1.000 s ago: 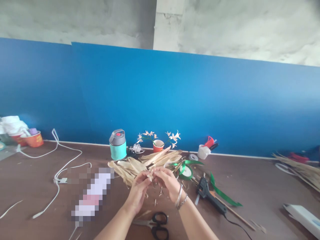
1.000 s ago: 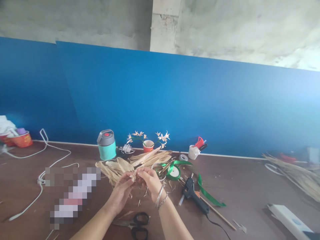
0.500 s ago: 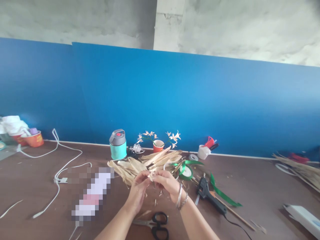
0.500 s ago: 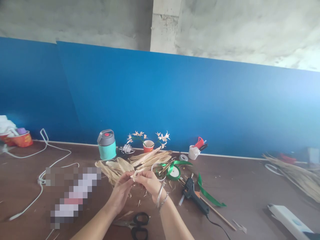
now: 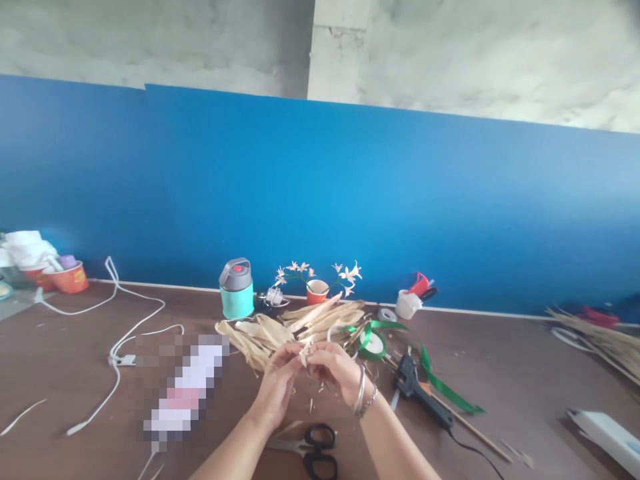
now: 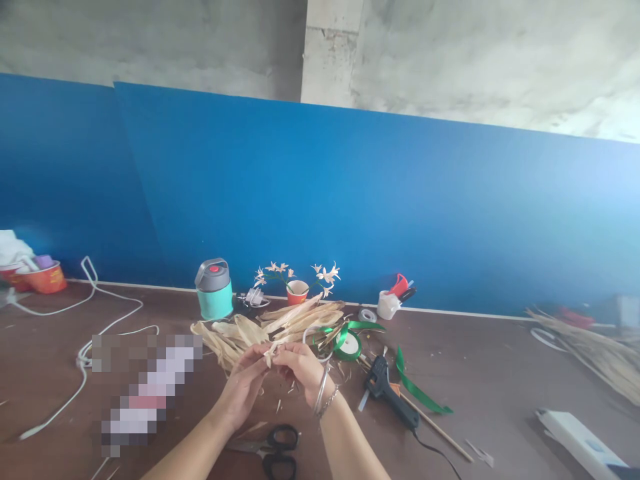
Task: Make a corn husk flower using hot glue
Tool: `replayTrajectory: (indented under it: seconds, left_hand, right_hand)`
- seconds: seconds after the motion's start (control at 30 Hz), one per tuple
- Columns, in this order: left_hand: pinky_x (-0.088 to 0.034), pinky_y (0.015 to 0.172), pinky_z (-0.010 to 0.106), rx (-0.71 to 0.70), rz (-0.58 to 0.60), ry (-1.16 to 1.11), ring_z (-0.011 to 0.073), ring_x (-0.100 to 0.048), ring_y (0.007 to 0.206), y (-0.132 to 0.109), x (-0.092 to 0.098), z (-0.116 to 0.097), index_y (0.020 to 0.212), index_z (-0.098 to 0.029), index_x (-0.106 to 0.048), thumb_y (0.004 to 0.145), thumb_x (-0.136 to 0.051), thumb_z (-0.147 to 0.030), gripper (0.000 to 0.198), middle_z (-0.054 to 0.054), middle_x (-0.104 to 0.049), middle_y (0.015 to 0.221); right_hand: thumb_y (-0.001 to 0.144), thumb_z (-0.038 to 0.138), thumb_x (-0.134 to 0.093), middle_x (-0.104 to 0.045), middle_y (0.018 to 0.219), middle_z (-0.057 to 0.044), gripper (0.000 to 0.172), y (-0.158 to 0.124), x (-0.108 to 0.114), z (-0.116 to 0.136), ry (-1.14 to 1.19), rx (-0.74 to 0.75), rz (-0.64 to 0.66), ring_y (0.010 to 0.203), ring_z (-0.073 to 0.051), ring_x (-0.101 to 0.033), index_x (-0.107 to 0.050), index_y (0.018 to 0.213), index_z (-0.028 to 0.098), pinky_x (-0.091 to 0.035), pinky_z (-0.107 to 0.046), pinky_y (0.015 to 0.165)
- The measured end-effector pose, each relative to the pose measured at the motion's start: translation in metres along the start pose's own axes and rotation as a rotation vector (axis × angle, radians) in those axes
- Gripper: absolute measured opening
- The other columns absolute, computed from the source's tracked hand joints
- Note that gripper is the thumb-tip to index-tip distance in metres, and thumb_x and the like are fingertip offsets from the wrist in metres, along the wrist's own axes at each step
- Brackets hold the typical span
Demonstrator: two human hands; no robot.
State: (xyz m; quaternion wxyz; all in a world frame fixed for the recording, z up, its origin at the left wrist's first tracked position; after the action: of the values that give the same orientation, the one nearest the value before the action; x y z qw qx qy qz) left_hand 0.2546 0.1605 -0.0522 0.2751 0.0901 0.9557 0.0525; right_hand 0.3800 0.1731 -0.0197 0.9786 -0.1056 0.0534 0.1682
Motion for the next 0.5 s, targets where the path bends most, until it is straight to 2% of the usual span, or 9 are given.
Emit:
replayTrajectory:
  seconds: [0.3,0.5]
  left_hand:
    - [-0.044,0.074,0.028,0.019,0.018,-0.052,0.0155,-0.056,0.074,0.0010,0.0007,0.0002,0.075,-0.016,-0.063,0.071,-0.069,-0.028,0.015,0.003,-0.061,0.081]
    - [-0.044,0.070,0.027,0.019,0.020,-0.032,0.0155,-0.055,0.072,0.0009,0.0017,0.0022,0.074,-0.016,-0.058,0.071,-0.068,-0.029,0.016,0.002,-0.059,0.076]
  right_hand:
    - [0.060,0.029,-0.060,-0.048,0.050,0.004,0.016,0.0024,0.0026,-0.0028,0.005,-0.005,0.018,0.046,-0.006,-0.040,-0.053,0.058,0.014,-0.024,-0.020,0.045]
    - [0.063,0.030,-0.064,-0.052,0.059,0.004,0.020,-0.0018,-0.0025,0.0060,0.018,0.065,-0.030,0.049,-0.006,-0.042,-0.055,0.073,0.016,-0.027,-0.019,0.047]
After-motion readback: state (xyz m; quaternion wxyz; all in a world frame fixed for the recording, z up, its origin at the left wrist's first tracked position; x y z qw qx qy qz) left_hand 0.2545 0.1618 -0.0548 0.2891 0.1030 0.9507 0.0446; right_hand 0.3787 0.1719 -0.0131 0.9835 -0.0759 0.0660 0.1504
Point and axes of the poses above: each hand's wrist, its own y-axis towards the middle knuckle, its own x-axis out of the back of the hand, z = x × y, the point moved 1 cm from there along y, towards the middle knuckle
